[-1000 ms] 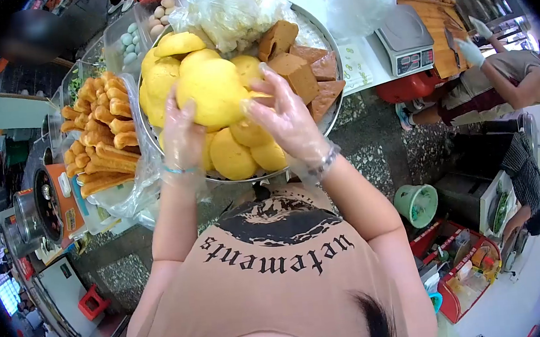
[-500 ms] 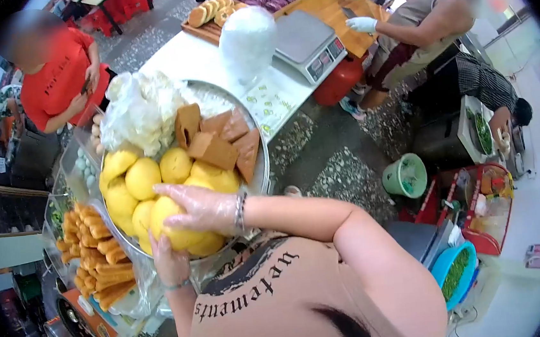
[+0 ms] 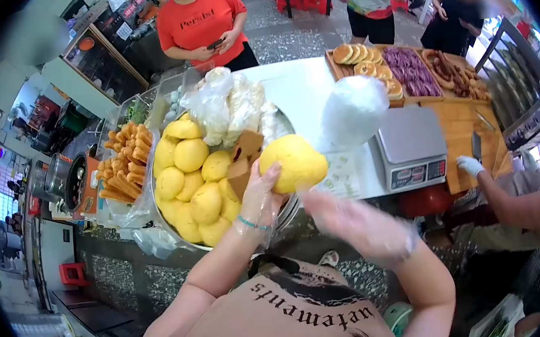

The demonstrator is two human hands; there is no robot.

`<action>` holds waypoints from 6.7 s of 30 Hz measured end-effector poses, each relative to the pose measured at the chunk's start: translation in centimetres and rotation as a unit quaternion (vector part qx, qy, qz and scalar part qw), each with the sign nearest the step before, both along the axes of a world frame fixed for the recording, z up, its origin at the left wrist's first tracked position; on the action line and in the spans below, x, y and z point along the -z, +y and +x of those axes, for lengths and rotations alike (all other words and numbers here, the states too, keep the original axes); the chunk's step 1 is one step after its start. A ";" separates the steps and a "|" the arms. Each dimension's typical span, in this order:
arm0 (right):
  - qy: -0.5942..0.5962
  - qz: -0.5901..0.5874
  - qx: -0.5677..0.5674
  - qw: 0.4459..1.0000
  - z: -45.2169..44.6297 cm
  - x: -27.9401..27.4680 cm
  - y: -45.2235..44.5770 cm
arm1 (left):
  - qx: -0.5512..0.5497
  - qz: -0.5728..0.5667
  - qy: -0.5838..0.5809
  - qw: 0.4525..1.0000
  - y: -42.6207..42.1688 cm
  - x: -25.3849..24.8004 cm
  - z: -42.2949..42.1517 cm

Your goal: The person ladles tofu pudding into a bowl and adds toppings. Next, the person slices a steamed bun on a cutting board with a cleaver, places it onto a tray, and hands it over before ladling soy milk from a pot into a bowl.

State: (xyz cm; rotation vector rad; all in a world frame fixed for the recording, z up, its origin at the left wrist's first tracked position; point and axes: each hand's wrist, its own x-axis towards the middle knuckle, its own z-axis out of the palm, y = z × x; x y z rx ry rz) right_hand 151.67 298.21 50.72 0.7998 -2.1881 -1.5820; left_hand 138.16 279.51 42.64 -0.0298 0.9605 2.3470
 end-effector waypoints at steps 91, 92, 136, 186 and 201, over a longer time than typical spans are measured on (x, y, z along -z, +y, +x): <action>0.057 0.776 -0.440 -0.448 15.3 29.0 76.3 | 0.232 -0.584 0.435 0.645 83.6 27.2 14.2; 0.076 0.735 -0.480 -0.473 15.1 28.4 76.2 | 0.237 -0.574 0.435 0.652 83.3 27.1 14.2; 0.205 0.765 -0.451 -0.412 12.7 29.5 74.7 | 0.125 -0.540 0.443 0.705 81.9 30.3 15.2; 0.510 0.282 -0.272 -0.766 52.0 23.2 94.7 | 0.085 -0.579 0.460 0.668 84.1 18.4 24.9; 0.272 0.798 0.003 -0.538 17.1 15.4 83.7 | 0.065 -0.236 -0.122 0.962 73.1 9.1 20.5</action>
